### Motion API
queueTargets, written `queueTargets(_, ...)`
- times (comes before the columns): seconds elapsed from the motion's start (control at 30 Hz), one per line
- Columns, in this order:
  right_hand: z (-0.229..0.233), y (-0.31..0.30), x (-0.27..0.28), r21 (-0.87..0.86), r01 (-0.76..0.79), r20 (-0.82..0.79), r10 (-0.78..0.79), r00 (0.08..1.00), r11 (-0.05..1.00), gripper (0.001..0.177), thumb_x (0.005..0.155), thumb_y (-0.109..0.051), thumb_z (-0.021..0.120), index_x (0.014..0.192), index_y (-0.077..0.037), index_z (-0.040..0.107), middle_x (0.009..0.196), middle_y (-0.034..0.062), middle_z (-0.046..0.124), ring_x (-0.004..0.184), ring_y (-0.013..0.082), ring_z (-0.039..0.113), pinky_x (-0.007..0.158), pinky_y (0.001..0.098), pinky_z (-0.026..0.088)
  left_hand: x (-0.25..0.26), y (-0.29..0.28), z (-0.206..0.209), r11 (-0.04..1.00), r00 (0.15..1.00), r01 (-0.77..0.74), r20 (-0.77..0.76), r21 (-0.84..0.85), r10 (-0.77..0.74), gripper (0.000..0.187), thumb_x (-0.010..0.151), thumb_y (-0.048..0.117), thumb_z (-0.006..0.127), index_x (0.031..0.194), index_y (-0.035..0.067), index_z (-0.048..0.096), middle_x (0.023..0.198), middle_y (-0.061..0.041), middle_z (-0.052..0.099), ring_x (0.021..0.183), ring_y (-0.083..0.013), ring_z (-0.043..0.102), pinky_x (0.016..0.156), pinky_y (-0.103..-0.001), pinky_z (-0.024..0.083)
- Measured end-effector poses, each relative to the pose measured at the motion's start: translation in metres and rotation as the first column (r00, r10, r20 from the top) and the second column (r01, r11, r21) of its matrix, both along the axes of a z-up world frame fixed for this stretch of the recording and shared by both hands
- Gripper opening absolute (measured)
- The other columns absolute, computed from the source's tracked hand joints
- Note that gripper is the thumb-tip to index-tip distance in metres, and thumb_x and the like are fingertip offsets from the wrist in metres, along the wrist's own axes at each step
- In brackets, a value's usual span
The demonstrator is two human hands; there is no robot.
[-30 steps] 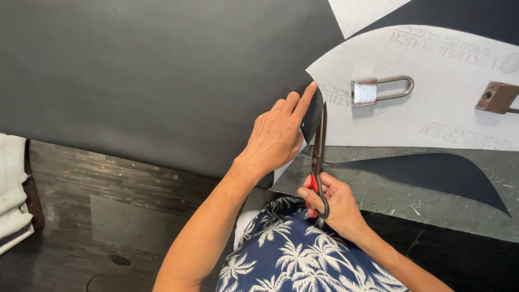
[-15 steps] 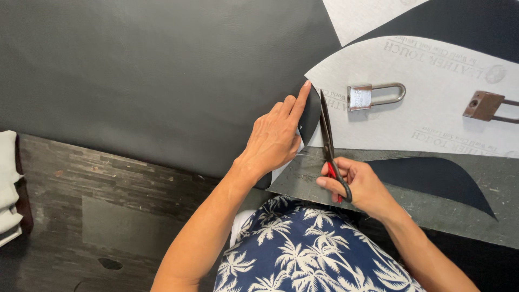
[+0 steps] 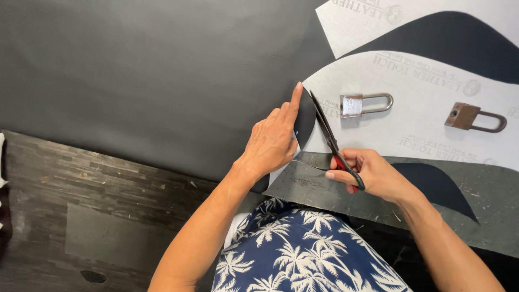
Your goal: The person cuts a piece of black material along the edge of a paper pattern using shears, holding the fabric and pattern down by hand and with weights.
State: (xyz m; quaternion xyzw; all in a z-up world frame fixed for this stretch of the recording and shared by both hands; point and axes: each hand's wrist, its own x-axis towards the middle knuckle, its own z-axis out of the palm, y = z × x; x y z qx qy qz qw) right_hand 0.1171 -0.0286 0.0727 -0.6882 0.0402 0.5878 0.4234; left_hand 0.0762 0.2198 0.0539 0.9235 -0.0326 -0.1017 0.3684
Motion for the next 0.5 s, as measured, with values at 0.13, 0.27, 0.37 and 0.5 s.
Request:
queueTargets(0.13,0.002,0.0,0.007,-0.027,-0.031,0.003,0.031,1.0,0.999,0.03,0.077,-0.03,0.084,0.087,-0.004,0.071,0.057,0.0004,0.057,0.048,0.0122,0.055,0.047,0.0263,0.043,-0.001,0.0,0.001,1.0,1.0,-0.005,-0.015,0.01,0.005,0.107,0.073,0.0,0.063,0.162,0.001,0.004,0.096,-0.01,0.055,0.084,-0.0271,0.058,0.074,-0.042,0.052)
queueTargets(0.27,-0.003,0.002,0.022,0.017,-0.068,0.012,0.068,0.998,0.998,0.031,0.076,-0.029,0.084,0.089,-0.005,0.071,0.058,-0.0002,0.06,0.048,0.0117,0.056,0.048,0.0258,0.043,-0.001,0.0,0.0,1.0,1.0,-0.015,-0.023,-0.006,0.015,0.107,0.074,0.0,0.063,0.162,0.001,0.004,0.096,-0.01,0.056,0.084,-0.0269,0.058,0.074,-0.042,0.052)
queueTargets(0.37,-0.004,0.001,0.03,0.031,-0.109,0.038,0.108,0.993,0.994,0.031,0.076,-0.029,0.085,0.09,-0.005,0.071,0.059,0.0002,0.061,0.049,0.0113,0.055,0.048,0.0254,0.042,-0.001,0.0,0.0,1.0,1.0,-0.018,0.005,-0.011,0.018,0.107,0.073,0.001,0.063,0.162,0.001,0.004,0.096,-0.011,0.056,0.085,-0.0276,0.058,0.075,-0.043,0.052)
queueTargets(0.5,0.0,0.002,0.035,0.068,-0.091,0.016,0.09,0.996,0.993,0.03,0.076,-0.028,0.085,0.087,-0.003,0.072,0.06,0.0017,0.06,0.048,0.0121,0.052,0.046,0.0267,0.04,-0.004,-0.001,0.002,0.999,0.999,-0.031,0.019,-0.012,0.031,0.107,0.072,0.0,0.062,0.162,0.0,0.004,0.1,-0.012,0.058,0.086,-0.0284,0.058,0.075,-0.043,0.052)
